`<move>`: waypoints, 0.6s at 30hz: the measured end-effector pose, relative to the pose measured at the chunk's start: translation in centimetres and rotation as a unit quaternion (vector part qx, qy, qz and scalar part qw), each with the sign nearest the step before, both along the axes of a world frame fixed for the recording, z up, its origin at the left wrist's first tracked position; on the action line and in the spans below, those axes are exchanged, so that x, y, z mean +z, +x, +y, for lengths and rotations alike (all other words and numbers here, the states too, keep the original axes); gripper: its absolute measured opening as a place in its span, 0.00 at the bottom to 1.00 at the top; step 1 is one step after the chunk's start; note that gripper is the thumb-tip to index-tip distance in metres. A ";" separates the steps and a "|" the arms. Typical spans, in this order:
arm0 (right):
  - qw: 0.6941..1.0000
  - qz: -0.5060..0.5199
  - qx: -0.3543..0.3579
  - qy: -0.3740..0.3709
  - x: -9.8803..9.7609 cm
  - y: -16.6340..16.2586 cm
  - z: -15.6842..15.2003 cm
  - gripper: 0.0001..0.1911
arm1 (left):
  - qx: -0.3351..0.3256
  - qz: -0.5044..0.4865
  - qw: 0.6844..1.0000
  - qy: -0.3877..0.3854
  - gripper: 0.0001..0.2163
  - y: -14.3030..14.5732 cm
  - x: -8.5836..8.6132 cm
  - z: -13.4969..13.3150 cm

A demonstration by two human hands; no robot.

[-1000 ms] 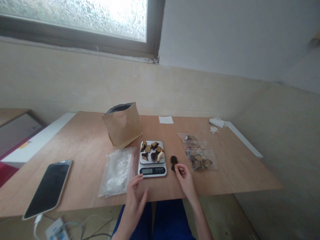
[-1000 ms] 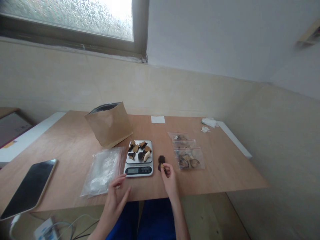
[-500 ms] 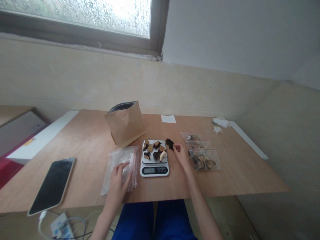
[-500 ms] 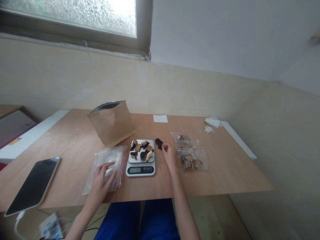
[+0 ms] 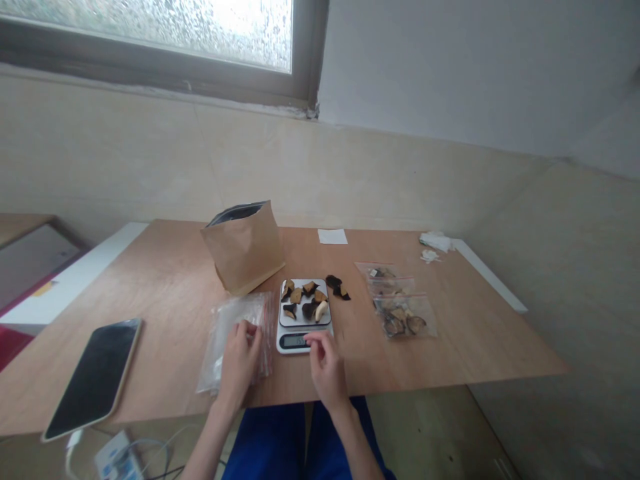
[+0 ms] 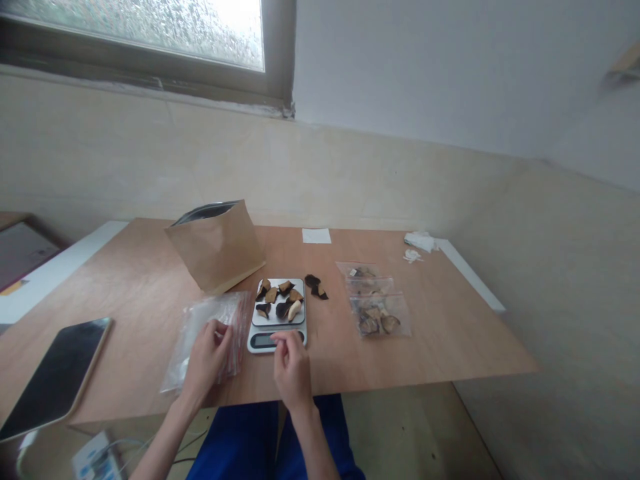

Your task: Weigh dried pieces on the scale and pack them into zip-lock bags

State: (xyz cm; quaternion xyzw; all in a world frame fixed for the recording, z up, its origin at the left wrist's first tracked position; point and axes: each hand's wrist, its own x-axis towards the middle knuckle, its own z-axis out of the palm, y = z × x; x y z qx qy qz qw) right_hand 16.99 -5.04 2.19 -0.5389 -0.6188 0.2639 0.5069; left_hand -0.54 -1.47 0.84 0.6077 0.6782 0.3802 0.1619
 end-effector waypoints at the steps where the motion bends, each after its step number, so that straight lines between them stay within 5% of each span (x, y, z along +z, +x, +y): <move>1: 0.999 0.009 0.029 -0.017 0.4 -0.7 -0.4 0.11 | 0.009 -0.025 1.000 0.001 0.11 0.1 0.4 -0.3; 6: 0.989 0.060 0.093 -0.102 1.9 -3.7 0.4 0.10 | 0.046 -0.108 0.993 0.019 0.13 1.1 2.4 -2.6; 18: 0.946 0.244 0.121 -0.175 4.0 -5.3 1.7 0.13 | -0.096 -0.175 0.979 0.039 0.09 2.5 5.2 -4.0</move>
